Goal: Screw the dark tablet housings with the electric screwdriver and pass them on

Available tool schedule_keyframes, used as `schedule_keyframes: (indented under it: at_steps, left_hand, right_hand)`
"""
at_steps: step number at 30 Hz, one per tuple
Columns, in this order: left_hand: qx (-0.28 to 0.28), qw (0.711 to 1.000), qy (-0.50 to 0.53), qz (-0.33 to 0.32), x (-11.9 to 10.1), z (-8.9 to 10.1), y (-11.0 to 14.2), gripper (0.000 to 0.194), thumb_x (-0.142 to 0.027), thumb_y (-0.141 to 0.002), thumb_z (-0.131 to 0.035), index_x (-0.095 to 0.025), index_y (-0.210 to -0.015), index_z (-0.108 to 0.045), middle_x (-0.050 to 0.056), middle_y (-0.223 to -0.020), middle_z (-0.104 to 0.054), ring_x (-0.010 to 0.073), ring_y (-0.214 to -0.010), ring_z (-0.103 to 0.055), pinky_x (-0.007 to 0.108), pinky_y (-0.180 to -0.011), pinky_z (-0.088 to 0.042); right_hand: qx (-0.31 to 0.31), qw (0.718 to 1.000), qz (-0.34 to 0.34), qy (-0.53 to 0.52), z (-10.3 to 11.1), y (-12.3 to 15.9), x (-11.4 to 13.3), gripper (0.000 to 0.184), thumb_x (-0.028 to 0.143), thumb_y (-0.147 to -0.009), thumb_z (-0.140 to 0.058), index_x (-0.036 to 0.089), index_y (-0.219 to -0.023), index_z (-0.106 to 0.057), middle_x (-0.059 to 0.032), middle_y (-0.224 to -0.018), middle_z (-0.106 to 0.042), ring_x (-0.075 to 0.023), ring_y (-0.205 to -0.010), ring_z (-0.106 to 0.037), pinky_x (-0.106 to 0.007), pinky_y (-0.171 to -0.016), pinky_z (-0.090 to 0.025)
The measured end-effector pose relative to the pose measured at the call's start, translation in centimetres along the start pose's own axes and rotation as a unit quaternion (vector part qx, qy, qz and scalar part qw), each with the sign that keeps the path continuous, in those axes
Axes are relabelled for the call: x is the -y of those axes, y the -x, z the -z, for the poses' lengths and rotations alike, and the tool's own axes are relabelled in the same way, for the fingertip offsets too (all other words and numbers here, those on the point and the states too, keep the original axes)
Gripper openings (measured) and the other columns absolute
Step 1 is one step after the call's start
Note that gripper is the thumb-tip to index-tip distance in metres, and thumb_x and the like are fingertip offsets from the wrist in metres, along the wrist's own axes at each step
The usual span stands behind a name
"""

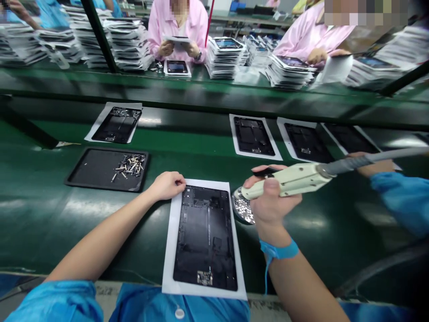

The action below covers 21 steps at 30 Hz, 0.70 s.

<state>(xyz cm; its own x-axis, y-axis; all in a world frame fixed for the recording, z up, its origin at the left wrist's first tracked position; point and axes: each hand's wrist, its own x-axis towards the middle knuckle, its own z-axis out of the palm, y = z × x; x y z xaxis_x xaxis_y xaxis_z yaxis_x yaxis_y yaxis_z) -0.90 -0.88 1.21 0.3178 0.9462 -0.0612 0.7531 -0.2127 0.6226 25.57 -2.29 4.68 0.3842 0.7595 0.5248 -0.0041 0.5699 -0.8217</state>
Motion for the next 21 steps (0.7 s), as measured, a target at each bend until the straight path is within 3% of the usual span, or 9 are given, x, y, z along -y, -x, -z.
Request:
schedule_keyframes:
  at_steps: [6, 11, 15, 21]
  left_hand:
    - [0.013, 1.0, 0.025, -0.002, 0.3, 0.1, -0.7, 0.018, -0.021, -0.08, -0.062, -0.022, -0.078, -0.08, 0.001, -0.083, -0.078, 0.0169, -0.077, -0.068, 0.025, -0.07, -0.046]
    - [0.027, 0.999, 0.034, 0.011, 0.3, 0.2, -0.8, 0.018, -0.026, -0.082, -0.064, -0.021, -0.077, -0.08, 0.0, -0.076, -0.076, 0.0155, -0.069, -0.064, 0.025, -0.062, -0.04]
    - [0.031, 0.998, 0.041, 0.034, 0.0, 0.3, -0.7, 0.02, -0.031, -0.082, -0.067, -0.019, -0.072, -0.078, 0.0, -0.066, -0.07, 0.0143, -0.061, -0.057, 0.026, -0.056, -0.033]
    - [0.042, 0.998, 0.042, 0.011, 0.0, 0.5, -0.9, 0.023, -0.036, -0.083, -0.067, -0.019, -0.071, -0.078, 0.0, -0.065, -0.069, 0.0142, -0.06, -0.055, 0.026, -0.056, -0.032]
  right_hand:
    - [0.133, 0.99, -0.032, -0.038, -5.4, 2.6, -0.1, 0.029, 0.047, -0.093, -0.068, 0.027, -0.11, -0.057, -0.0001, -0.093, -0.068, -0.0107, -0.051, -0.064, -0.025, -0.043, -0.053]
    - [0.189, 0.98, -0.047, -0.048, -9.1, 4.1, -1.7, 0.025, 0.046, -0.093, -0.069, 0.027, -0.108, -0.059, 0.0003, -0.095, -0.069, -0.0104, -0.055, -0.065, -0.027, -0.052, -0.059]
    - [0.199, 0.975, -0.068, -0.068, -10.1, 4.5, -2.5, 0.027, 0.044, -0.091, -0.072, 0.025, -0.106, -0.061, -0.0007, -0.094, -0.07, -0.0113, -0.056, -0.067, -0.028, -0.055, -0.061]
    - [0.2, 0.974, -0.091, -0.057, -10.1, 5.0, -3.5, 0.033, 0.044, -0.09, -0.073, 0.025, -0.113, -0.059, -0.0007, -0.09, -0.07, -0.0126, -0.056, -0.067, -0.028, -0.054, -0.06]
